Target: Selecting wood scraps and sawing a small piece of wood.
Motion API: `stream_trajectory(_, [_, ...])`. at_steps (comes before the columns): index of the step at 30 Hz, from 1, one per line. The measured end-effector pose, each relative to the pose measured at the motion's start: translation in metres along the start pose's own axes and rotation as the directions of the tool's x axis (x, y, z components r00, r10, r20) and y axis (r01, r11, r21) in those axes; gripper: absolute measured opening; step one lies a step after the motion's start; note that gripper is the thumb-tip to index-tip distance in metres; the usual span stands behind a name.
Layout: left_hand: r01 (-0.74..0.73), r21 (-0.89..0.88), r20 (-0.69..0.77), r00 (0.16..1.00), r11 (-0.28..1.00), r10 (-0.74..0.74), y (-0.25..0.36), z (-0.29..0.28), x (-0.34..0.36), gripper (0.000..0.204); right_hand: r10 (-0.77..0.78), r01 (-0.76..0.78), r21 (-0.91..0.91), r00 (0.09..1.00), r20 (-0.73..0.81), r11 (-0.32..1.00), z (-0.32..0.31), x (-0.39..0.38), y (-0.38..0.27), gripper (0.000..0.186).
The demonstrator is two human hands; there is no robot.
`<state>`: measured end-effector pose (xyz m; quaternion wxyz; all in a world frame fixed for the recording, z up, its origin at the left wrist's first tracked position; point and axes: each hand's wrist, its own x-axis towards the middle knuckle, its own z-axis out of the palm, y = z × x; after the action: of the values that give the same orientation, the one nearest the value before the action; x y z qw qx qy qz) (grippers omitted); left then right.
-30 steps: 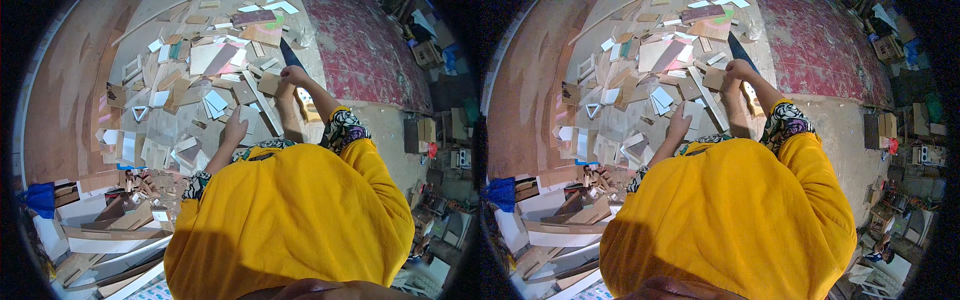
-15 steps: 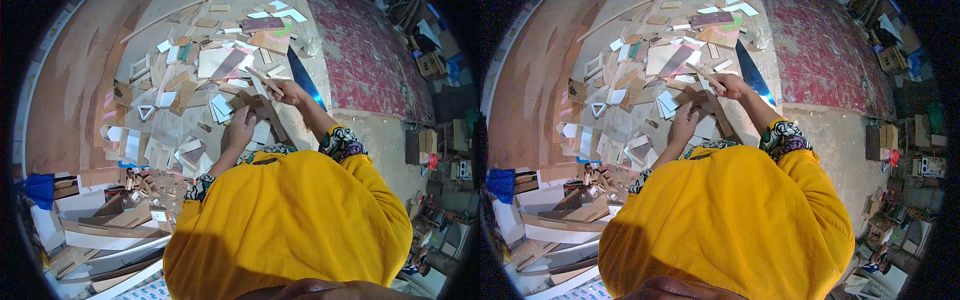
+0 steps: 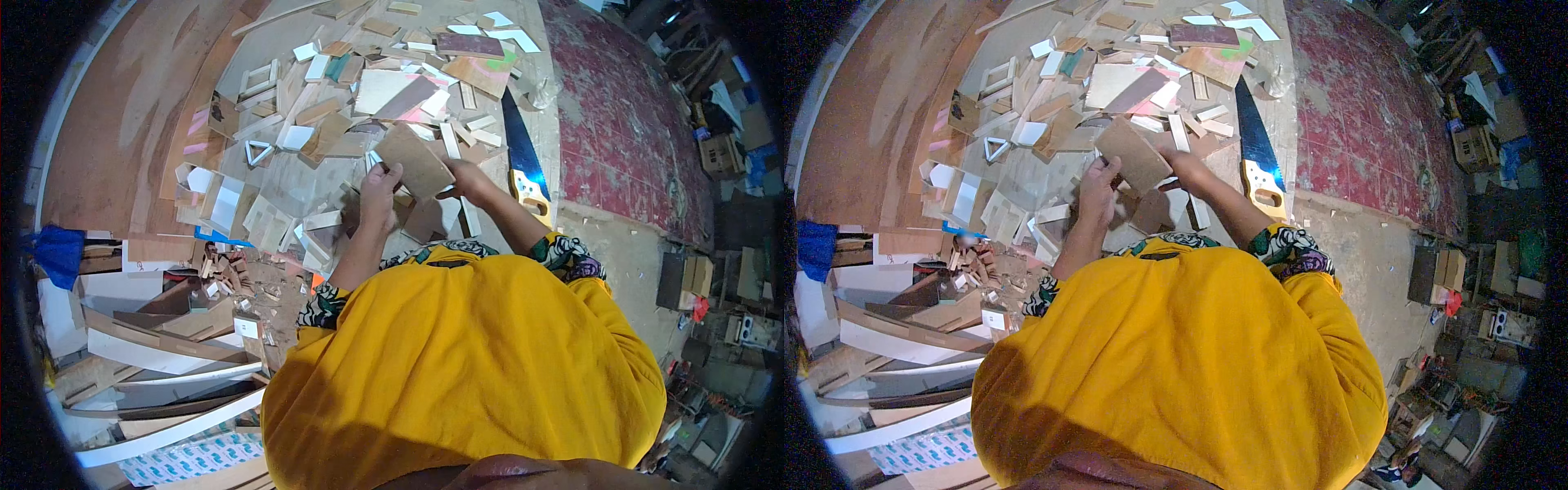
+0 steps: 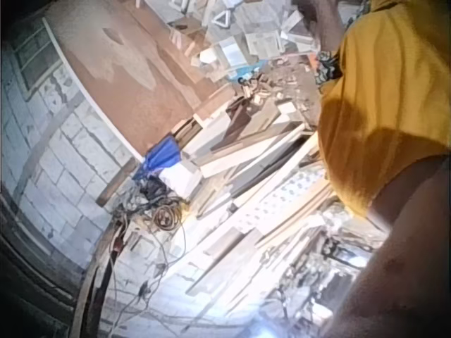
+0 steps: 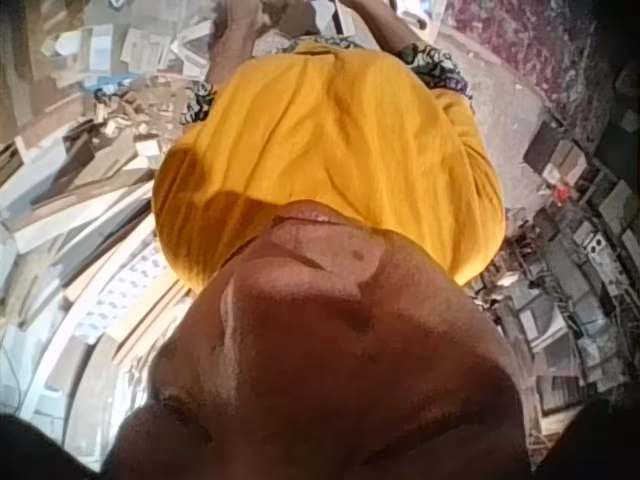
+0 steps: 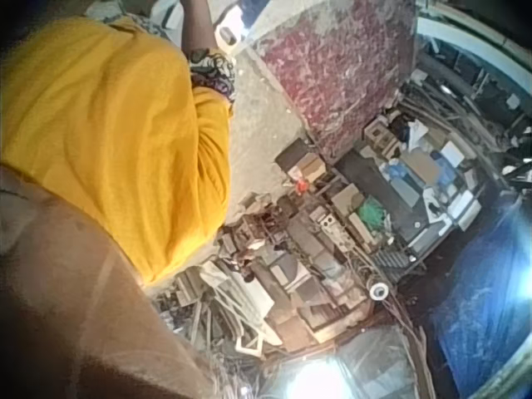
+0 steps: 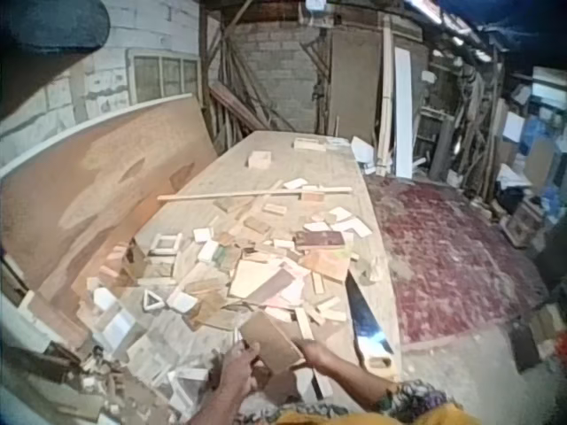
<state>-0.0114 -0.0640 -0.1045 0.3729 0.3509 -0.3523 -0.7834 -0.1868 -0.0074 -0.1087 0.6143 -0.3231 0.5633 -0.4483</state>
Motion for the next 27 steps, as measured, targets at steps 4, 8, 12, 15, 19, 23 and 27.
stream_trajectory(4, [-0.086, 0.123, -0.094, 0.991, 0.989, 0.098, 0.007, -0.013, 0.002, 0.027, 0.101, -0.118, 0.154, 0.988, 0.117, 0.981, -0.002, -0.005, -0.029, 0.032])
stream_trajectory(8, [-0.199, 0.163, -0.118, 0.968, 0.966, 0.219, 0.008, 0.002, 0.003, 0.032, -0.273, 0.289, -0.344, 0.957, 0.095, 0.893, 0.021, -0.01, -0.045, 0.016])
stream_trajectory(12, [-0.209, 0.19, -0.108, 0.967, 0.959, 0.232, 0.014, 0.029, -0.006, 0.034, -0.655, 0.422, -0.859, 0.741, 0.145, 0.288, 0.045, -0.019, -0.055, 0.016])
stream_trajectory(15, [-0.076, 0.203, -0.148, 0.983, 0.976, 0.107, 0.017, 0.017, -0.005, 0.032, -0.597, 0.56, -0.816, 0.707, 0.379, 0.145, 0.06, -0.028, -0.045, 0.021])
stream_trajectory(19, [-0.094, 0.213, -0.275, 0.949, 0.972, 0.152, 0.022, -0.026, 0.003, 0.032, -0.489, 0.639, -0.64, 0.758, 0.431, 0.427, 0.055, -0.028, -0.041, 0.031])
stream_trajectory(23, [-0.356, 0.326, -0.518, 0.707, 0.876, 0.48, 0.047, -0.13, 0.011, 0.034, -0.432, 0.526, -0.658, 0.843, 0.32, 0.539, 0.018, -0.028, -0.028, 0.026])
stream_trajectory(27, [-0.149, 0.742, -0.525, 0.478, 0.654, 0.704, 0.148, -0.2, -0.015, 0.034, -0.418, 0.37, -0.708, 0.901, 0.115, 0.601, -0.036, -0.029, -0.005, 0.022])
